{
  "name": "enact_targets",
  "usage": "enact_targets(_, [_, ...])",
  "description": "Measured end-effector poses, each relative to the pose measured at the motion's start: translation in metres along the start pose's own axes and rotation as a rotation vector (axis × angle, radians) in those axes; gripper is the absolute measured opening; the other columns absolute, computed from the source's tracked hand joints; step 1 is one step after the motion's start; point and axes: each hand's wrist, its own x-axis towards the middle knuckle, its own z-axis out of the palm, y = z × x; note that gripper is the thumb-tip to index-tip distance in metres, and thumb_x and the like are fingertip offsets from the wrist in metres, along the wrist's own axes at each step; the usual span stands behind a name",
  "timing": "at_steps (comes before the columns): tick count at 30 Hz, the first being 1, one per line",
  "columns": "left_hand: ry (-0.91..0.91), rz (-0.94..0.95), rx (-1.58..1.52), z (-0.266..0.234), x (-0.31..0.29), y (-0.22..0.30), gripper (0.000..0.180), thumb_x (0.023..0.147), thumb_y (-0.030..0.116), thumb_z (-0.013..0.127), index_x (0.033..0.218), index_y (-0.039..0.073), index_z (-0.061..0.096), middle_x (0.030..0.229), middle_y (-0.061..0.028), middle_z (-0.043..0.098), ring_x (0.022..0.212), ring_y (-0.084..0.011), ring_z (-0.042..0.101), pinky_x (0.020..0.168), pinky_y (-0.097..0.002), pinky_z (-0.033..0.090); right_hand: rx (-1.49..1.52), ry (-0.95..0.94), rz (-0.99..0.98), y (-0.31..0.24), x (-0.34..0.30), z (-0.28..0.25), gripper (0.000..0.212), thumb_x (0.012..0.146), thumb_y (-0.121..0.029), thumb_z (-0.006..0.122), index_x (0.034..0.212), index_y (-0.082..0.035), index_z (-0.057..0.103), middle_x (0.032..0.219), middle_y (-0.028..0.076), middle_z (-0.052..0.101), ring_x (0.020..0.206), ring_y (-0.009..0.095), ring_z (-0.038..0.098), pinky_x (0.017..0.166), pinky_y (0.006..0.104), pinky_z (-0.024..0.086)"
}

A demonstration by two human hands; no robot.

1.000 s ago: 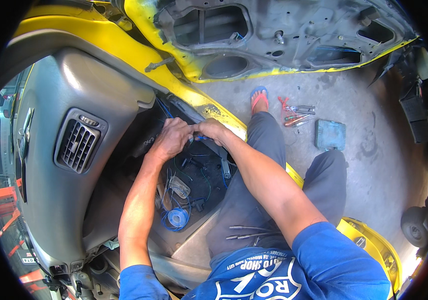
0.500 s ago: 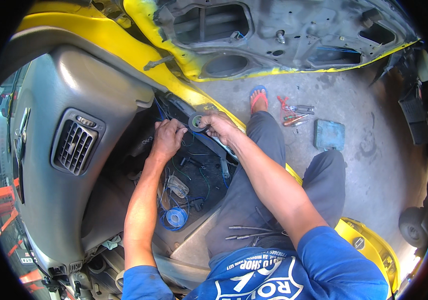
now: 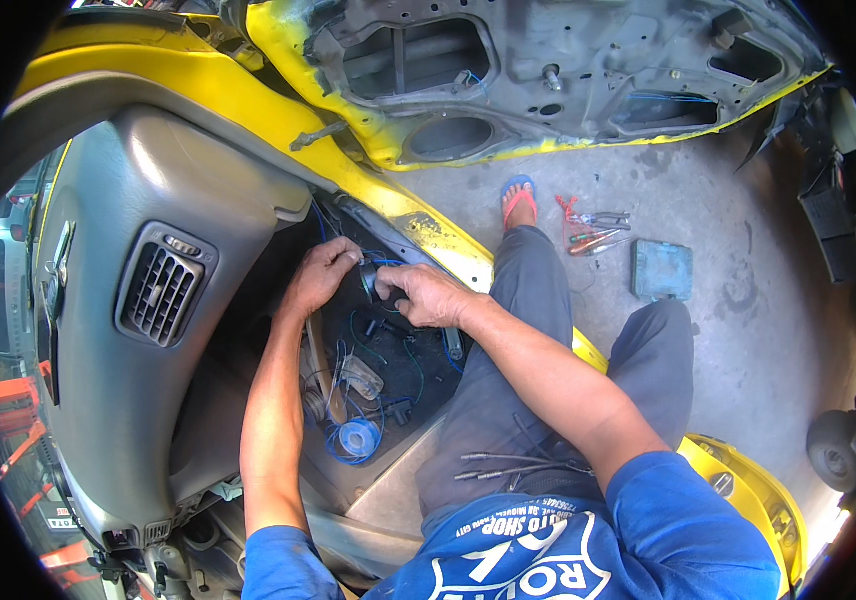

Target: The person works inside a yellow car with the door panel removed, stripping and twisting exposed wires near the dashboard and under the seat. They use electrical tape to insulate connections and route the wires along the door sill and under the seat. Tools and loose wires are visible on the floor.

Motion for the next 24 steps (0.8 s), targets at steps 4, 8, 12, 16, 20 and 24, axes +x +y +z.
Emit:
enact_targets(4, [-0.068,-0.029,0.036,-0.004,-0.004,0.015,0.019,0.087,0.016,0.075,0.094,0.001,0.067,0.082,-0.0057,0.066,0.076,-0.0144,0.058,0.071,-0.0322,0.047,-0.04,0.034,0.035,0.005,0.004,-0.002,0.029,0.078,0.002,0.061,0.105,-0.007,0.059,0.096,0.02,0.067,0.096,0.042,0.065,0.08,0.049,0.05])
enact_targets(8, [-0.046,0.017,0.045,-0.006,-0.004,0.022,0.018,0.085,0.013,0.077,0.093,0.0,0.067,0.083,-0.0071,0.067,0.076,-0.0143,0.059,0.071,-0.0327,0.048,0.013,0.378,-0.047,0.011,0.014,0.0,0.041,0.081,0.0,0.059,0.121,-0.008,0.061,0.125,0.019,0.063,0.118,0.039,0.06,0.096,0.043,0.049])
enact_targets(12, [-0.028,0.18,0.081,-0.003,-0.003,0.017,0.016,0.087,0.013,0.075,0.092,0.0,0.067,0.082,-0.0098,0.066,0.077,-0.0185,0.061,0.071,-0.0342,0.048,-0.073,0.357,-0.013,0.012,0.021,0.003,0.039,0.091,-0.013,0.067,0.129,-0.007,0.064,0.128,0.017,0.067,0.122,0.034,0.063,0.101,0.0393,0.05])
enact_targets(16, [0.033,0.236,0.131,0.004,-0.006,0.009,0.016,0.088,0.013,0.074,0.091,0.0,0.066,0.079,-0.0113,0.062,0.073,-0.0238,0.059,0.069,-0.0368,0.047,0.165,0.311,0.194,0.015,0.02,0.001,0.024,0.093,-0.023,0.073,0.11,-0.006,0.073,0.101,0.016,0.075,0.101,0.032,0.071,0.09,0.0402,0.054])
enact_targets(20, [0.056,0.197,0.169,0.007,-0.009,0.008,0.015,0.088,0.013,0.074,0.09,0.0,0.066,0.078,-0.0108,0.059,0.07,-0.0246,0.056,0.068,-0.0383,0.046,0.073,0.326,0.12,0.017,0.021,0.001,0.022,0.092,-0.023,0.073,0.105,-0.006,0.073,0.1,0.017,0.075,0.098,0.033,0.071,0.087,0.0413,0.054])
enact_targets(24, [0.061,0.175,0.2,0.005,-0.013,0.012,0.022,0.083,0.018,0.079,0.091,0.002,0.066,0.075,-0.0104,0.056,0.071,-0.0249,0.057,0.068,-0.0389,0.045,0.068,0.364,0.114,0.016,0.023,0.0,0.021,0.09,-0.024,0.074,0.1,-0.005,0.074,0.098,0.017,0.075,0.093,0.034,0.071,0.084,0.0419,0.054])
